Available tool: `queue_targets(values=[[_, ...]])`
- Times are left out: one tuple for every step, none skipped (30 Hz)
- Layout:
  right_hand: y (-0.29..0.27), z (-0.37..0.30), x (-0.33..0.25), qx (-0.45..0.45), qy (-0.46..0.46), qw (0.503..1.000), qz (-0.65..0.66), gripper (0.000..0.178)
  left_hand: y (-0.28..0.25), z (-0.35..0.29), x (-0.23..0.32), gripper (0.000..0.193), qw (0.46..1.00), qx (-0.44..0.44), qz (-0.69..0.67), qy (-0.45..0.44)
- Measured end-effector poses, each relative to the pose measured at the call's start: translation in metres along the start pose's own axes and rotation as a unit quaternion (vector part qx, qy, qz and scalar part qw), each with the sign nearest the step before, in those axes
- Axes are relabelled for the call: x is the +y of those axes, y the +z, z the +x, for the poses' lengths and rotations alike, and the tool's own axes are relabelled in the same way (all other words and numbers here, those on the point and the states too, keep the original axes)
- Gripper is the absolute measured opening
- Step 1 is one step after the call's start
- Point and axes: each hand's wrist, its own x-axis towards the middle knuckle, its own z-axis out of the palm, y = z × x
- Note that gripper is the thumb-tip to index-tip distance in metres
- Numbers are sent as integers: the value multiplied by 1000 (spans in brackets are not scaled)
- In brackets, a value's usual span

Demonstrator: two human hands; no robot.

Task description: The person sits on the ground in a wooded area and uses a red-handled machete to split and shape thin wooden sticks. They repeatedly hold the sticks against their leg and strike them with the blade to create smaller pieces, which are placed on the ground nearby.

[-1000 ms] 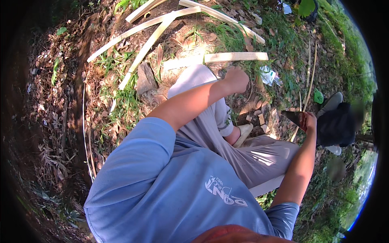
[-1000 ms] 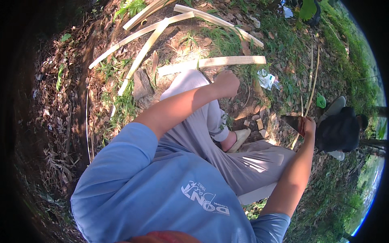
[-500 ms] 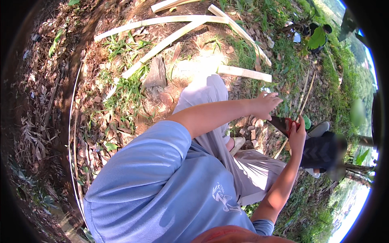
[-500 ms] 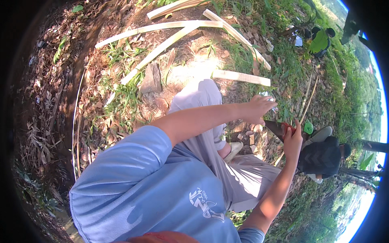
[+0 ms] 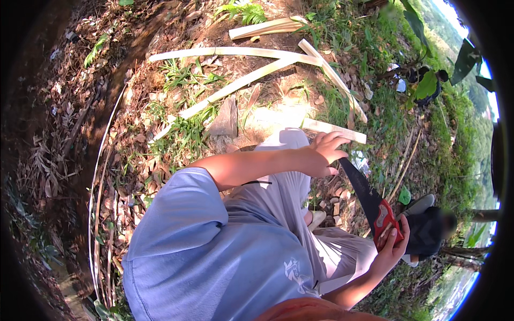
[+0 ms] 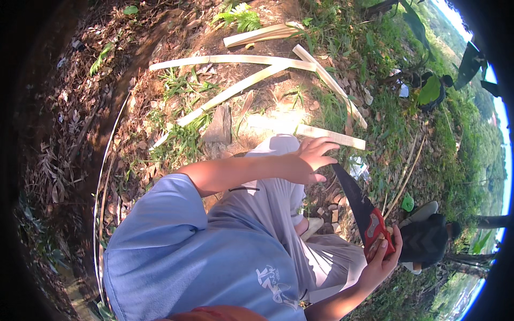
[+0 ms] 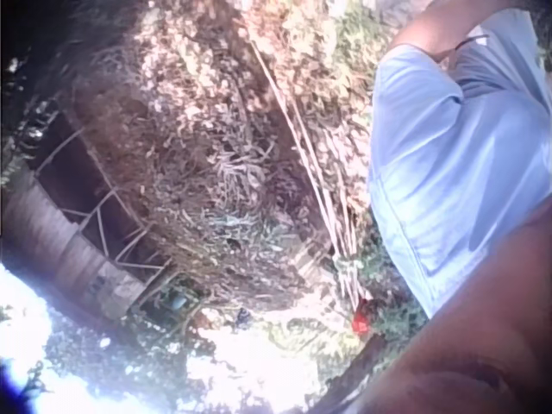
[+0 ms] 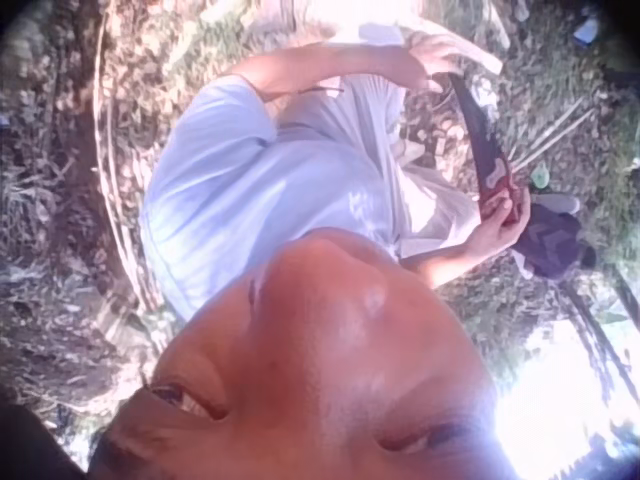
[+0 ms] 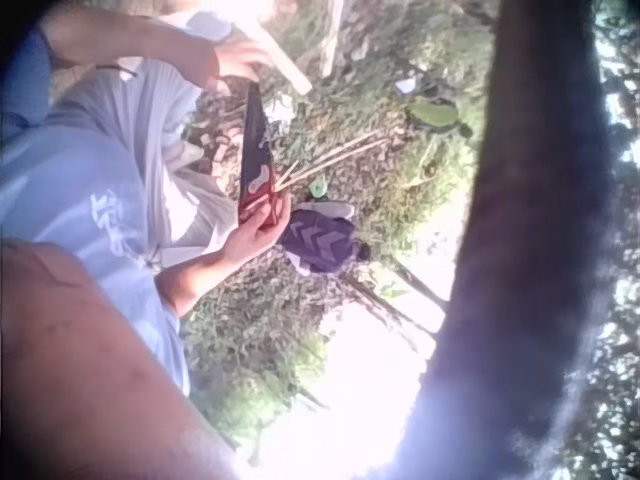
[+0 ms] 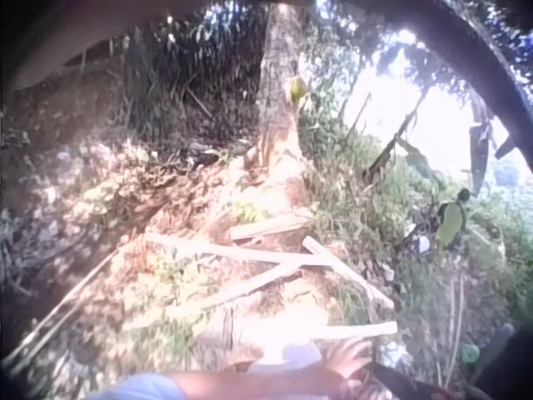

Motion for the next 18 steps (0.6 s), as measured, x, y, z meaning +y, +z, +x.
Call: queue_targets(values=[[-9, 0, 4, 6, 19, 999, 35, 38, -13, -12, -15, 67, 1000, 12, -1, -7], [-16, 1, 9, 5, 17, 999, 48, 39, -21, -25, -23, 65, 995, 54, 65, -48], [-25, 1, 15, 5, 14, 998, 62, 39, -28, -34, -33, 64, 993, 63, 26, -95], [-34, 4, 21, 4, 13, 997, 73, 39, -34, -40, -51, 62, 987, 72, -17, -143], [-44, 12, 31, -6, 3, 995, 104, 40, -40, -47, -60, 61, 975, 81, -60, -198], [-57, 22, 39, 10, 6, 995, 100, 40, -41, -47, -67, 59, 970, 56, -31, -234], [-64, 31, 45, 26, 12, 995, 97, 40, -41, -47, -71, 58, 962, 28, -2, -271], [-67, 41, 42, 46, 34, 995, 81, 40, -40, -49, -73, 57, 951, 2, 27, -308], [-75, 55, 53, 45, 33, 995, 78, 38, -33, -49, -70, 56, 939, -10, 44, -340], [-82, 72, 63, 50, 50, 995, 73, 38, -25, -45, -65, 56, 927, -22, 60, -370], [-87, 89, 73, 54, 68, 994, 69, 38, -21, -48, -62, 56, 913, -33, 77, -400], [-93, 104, 89, 77, 71, 993, 59, 37, -26, -50, -54, 59, 928, -38, 39, -368], [-96, 123, 110, 94, 72, 992, 53, 37, -10, -64, -59, 58, 943, 22, 112, -313], [-95, 142, 132, 110, 73, 990, 46, 36, 21, -81, -69, 57, 946, 80, 185, -256], [-99, 159, 168, 106, 71, 991, 40, 36, 42, -91, -75, 57, 939, 130, 253, -191], [-114, 168, 211, 118, 69, 990, 30, 36, 39, -80, -67, 61, 958, 68, 184, -211], [-127, 173, 247, 135, 66, 989, 19, 36, 37, -72, -64, 61, 959, 79, 168, -215], [-148, 171, 279, 140, 50, 988, -30, 36, 40, -59, -60, 60, 964, 83, 143, -207]])
